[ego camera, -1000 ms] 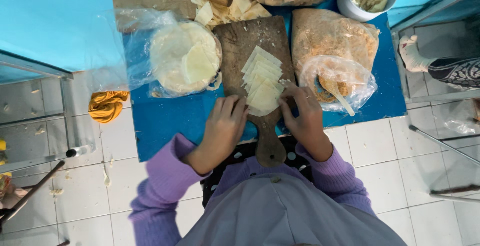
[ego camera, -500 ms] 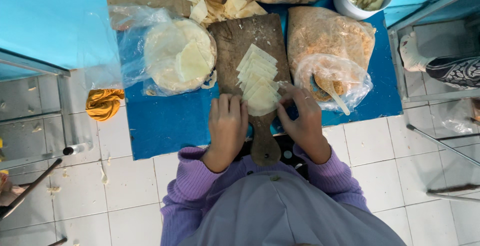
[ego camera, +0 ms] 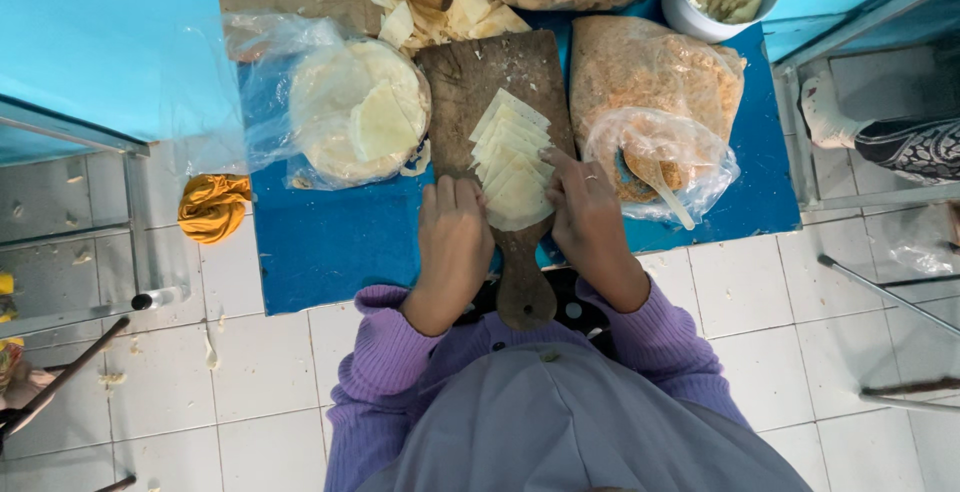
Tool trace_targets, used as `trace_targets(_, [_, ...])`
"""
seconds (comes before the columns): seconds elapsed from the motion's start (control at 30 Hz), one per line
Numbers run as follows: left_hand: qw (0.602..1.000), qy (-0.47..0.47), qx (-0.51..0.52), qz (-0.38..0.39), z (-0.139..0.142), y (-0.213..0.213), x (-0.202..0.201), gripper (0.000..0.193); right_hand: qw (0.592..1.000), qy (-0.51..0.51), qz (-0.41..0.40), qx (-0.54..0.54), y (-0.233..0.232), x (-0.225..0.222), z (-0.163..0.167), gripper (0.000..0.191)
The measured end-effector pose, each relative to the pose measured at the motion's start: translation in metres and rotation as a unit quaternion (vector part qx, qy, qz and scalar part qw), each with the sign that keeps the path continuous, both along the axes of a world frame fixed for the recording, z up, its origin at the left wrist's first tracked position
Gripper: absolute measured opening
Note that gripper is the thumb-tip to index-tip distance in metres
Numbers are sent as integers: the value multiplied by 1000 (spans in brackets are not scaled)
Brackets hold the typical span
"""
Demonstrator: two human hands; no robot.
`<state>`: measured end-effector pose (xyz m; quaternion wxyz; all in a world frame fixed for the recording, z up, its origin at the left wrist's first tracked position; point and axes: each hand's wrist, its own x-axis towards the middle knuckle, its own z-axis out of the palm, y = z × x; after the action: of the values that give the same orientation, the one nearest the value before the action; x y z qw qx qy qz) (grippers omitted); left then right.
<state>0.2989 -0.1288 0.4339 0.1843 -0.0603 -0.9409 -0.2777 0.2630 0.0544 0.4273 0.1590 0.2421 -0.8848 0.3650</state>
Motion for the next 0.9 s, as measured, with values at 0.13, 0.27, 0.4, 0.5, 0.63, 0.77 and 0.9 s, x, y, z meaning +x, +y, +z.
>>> trace_targets(0.13, [1000, -14, -1, 10, 2, -3, 7, 5, 1000, -14, 6, 6, -2, -5, 6, 54])
trace_targets(0.27, [999, -28, -23, 40, 5, -2, 13, 9, 1000, -6, 4, 20, -3, -3, 12, 53])
trace_targets(0.4, [999, 1, -8, 38, 9, -4, 14, 14, 998, 44, -45, -8, 38, 7, 40, 36])
trace_targets(0.5, [997, 54, 50, 8, 8, -6, 8, 19, 983, 90, -123, 101, 103, -13, 66, 50])
trace_targets(0.63, [994, 63, 85, -1, 0, -1, 0, 23, 952, 122, -147, 240, 172, -103, 58, 46])
trace_targets(0.77, [996, 49, 79, -8, -6, -2, -1, 29, 923, 134, -112, 343, 205, -166, 23, 34])
trace_targets(0.9, [996, 37, 81, -4, -8, -3, 0, 30, 923, 124, -91, 353, 215, -188, 8, 22])
